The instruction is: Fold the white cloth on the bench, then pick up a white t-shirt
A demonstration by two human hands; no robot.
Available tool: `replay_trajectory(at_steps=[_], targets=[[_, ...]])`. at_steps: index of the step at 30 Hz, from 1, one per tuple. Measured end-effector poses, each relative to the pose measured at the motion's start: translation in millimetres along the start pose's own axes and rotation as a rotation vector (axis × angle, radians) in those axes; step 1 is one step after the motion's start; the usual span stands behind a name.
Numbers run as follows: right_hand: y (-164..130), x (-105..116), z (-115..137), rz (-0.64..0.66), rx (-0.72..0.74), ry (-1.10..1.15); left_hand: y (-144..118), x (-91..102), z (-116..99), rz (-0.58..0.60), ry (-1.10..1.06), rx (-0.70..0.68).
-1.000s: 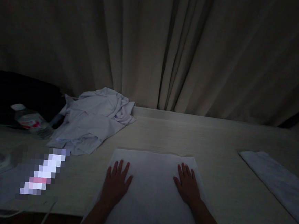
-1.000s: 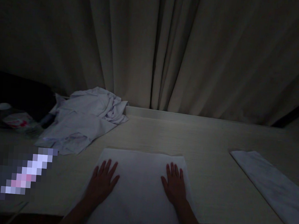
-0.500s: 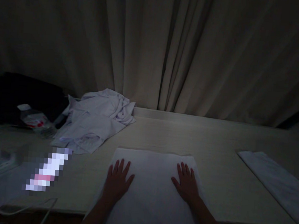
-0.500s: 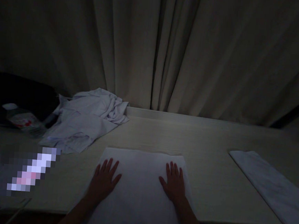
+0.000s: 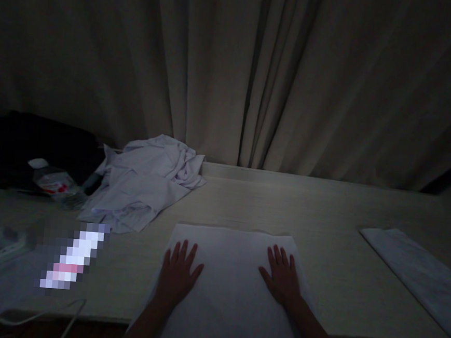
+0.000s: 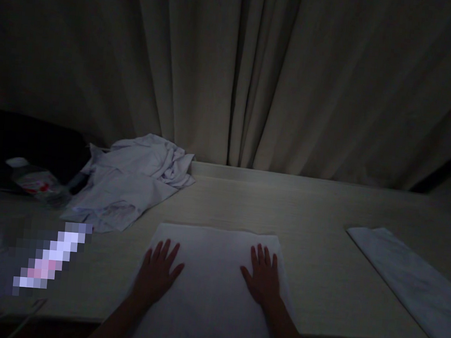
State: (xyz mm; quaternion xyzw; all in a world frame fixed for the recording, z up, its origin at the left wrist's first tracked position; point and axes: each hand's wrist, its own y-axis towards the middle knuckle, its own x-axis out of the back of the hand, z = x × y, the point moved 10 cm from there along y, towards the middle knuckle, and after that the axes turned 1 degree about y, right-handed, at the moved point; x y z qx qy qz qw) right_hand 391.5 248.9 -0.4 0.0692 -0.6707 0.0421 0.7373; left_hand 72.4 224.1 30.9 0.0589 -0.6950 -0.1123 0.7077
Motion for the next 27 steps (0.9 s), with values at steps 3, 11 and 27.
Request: replay_trajectory(at_steps=[3, 11, 27], targets=[[0, 1, 0, -0.005, -0.005, -0.002, 0, -1.2, 0, 0.002, 0.006, 0.002], [1, 1, -5, -0.014, -0.008, 0.006, 1, -9.0, 4, 0.033, -0.02, -0.022], [11, -12, -31, 0.155, -0.152, 0.063, 6, -16.8, 12, 0.153, -0.018, 0.083]])
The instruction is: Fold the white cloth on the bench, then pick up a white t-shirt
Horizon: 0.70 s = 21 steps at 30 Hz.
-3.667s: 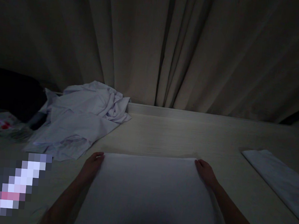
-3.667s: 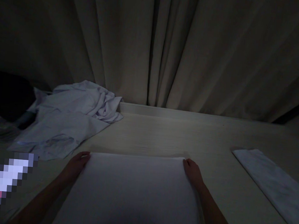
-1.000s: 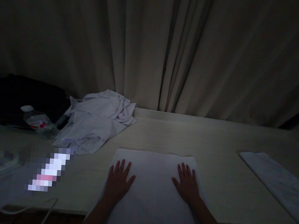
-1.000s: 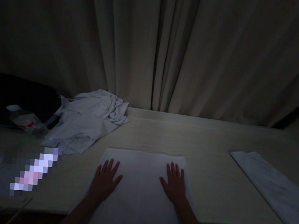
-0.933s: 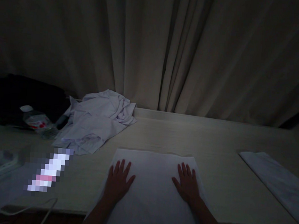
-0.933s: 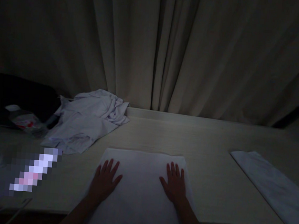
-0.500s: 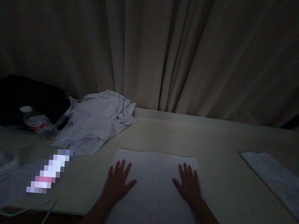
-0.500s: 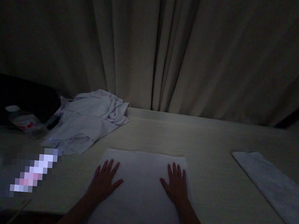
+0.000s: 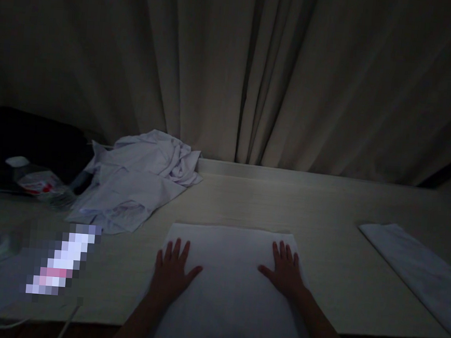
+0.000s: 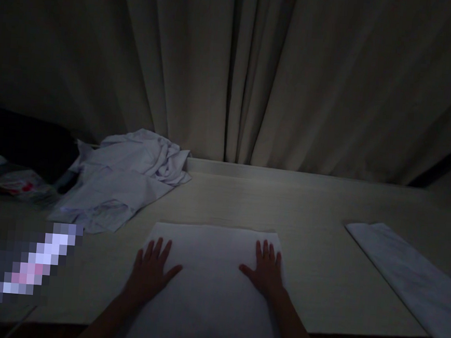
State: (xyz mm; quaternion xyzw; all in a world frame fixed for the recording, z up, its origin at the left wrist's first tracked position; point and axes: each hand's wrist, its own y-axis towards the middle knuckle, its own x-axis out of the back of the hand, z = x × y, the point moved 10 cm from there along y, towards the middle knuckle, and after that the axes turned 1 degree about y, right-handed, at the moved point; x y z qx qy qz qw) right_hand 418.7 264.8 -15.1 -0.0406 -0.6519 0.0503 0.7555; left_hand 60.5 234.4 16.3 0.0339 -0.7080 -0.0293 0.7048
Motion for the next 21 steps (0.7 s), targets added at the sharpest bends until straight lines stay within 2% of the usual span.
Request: replay_trajectory(at_steps=[8, 12, 18, 21], targets=[[6, -8, -4, 0.043, -0.017, 0.011, 2, -8.0, 3, 0.037, -0.021, 0.014], [8, -10, -6, 0.119, -0.034, -0.006, 6, -13.3, 5, 0.155, -0.041, 0.03], [10, -21, -8, 0.38, -0.016, -0.028, 8, -19.6, 5, 0.4, -0.048, 0.041], [10, -21, -7, 0.438, -0.011, -0.051, 9, -21.6, 4, 0.437, -0.046, 0.043]])
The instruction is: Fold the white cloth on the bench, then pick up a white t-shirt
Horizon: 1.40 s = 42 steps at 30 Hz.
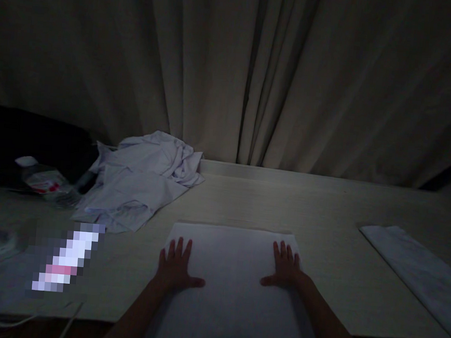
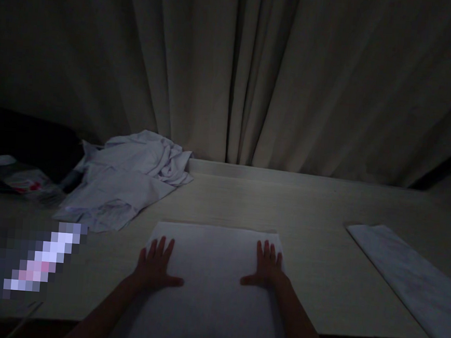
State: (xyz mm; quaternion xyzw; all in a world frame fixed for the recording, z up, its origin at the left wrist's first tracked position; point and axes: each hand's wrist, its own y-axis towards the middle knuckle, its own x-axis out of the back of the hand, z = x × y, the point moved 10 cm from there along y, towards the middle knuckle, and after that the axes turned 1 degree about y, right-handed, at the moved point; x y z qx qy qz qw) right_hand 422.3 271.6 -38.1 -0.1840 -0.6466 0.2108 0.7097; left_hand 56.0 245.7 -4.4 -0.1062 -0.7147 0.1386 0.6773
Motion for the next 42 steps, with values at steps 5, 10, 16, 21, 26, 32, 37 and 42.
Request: replay_trajectory(at_steps=[5, 10, 16, 21, 26, 32, 37, 42], targets=[[-2, 0, 2, 0.019, -0.012, 0.003, 1, -2.3, -1, 0.034, -0.004, 0.016], [-4, 2, 3, -0.003, 0.0, -0.007, -2, 3.8, -3, 0.035, 0.01, 0.008], [-19, 27, 19, -0.073, 0.032, -0.027, -14, 30.6, -28, -0.048, 0.066, -0.092], [-37, 23, 54, -0.034, 0.163, -0.023, -29, 28.8, -55, -0.009, 0.011, -0.105], [-36, 1, 58, 0.048, 0.145, -0.053, -26, 4.6, -60, 0.082, 0.001, -0.061], [-27, -8, 55, 0.069, 0.15, -0.04, -16, -6.0, -58, 0.083, -0.016, -0.081], [-22, -14, 52, 0.109, 0.138, -0.051, -16, -9.0, -58, 0.144, -0.037, -0.083], [-17, -18, 51, 0.144, 0.14, -0.059, -15, -6.1, -58, 0.271, -0.05, -0.094]])
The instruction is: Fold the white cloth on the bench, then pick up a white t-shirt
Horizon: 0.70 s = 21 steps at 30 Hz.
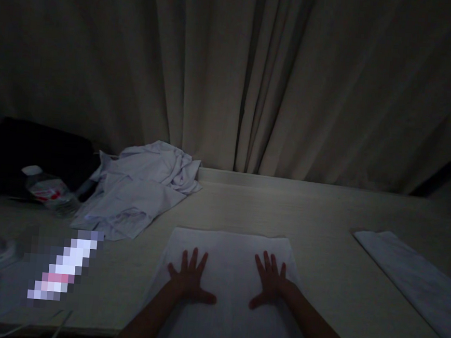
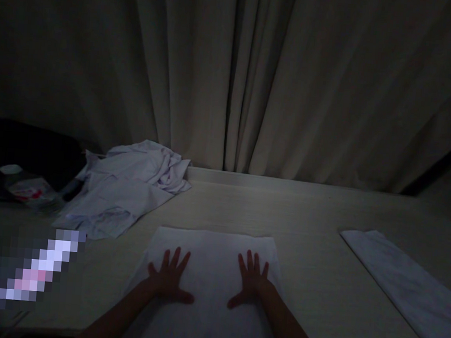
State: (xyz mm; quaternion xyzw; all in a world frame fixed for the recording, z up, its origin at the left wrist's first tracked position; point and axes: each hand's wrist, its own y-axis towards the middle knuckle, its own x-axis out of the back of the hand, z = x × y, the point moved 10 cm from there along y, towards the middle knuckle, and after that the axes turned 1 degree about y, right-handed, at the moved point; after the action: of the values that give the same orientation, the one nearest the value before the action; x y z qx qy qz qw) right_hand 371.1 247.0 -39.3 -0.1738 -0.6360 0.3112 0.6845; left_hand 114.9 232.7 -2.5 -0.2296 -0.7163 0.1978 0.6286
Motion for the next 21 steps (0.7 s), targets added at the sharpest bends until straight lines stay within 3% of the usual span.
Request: replay_trajectory(at_steps=[4, 15, 21], targets=[[3.9, -0.2, -1.4, 0.027, 0.001, -0.013, 0.9, 1.1, 0.4, 0.111, -0.003, -0.003], [6.6, 5.0, -1.9, 0.111, -0.042, -0.038, 3.1, 7.1, -4.9, 0.246, 0.029, 0.011], [2.9, 6.8, 0.9, 0.315, 0.027, -0.028, 4.7, 7.9, -5.2, 0.293, 0.057, -0.005]])
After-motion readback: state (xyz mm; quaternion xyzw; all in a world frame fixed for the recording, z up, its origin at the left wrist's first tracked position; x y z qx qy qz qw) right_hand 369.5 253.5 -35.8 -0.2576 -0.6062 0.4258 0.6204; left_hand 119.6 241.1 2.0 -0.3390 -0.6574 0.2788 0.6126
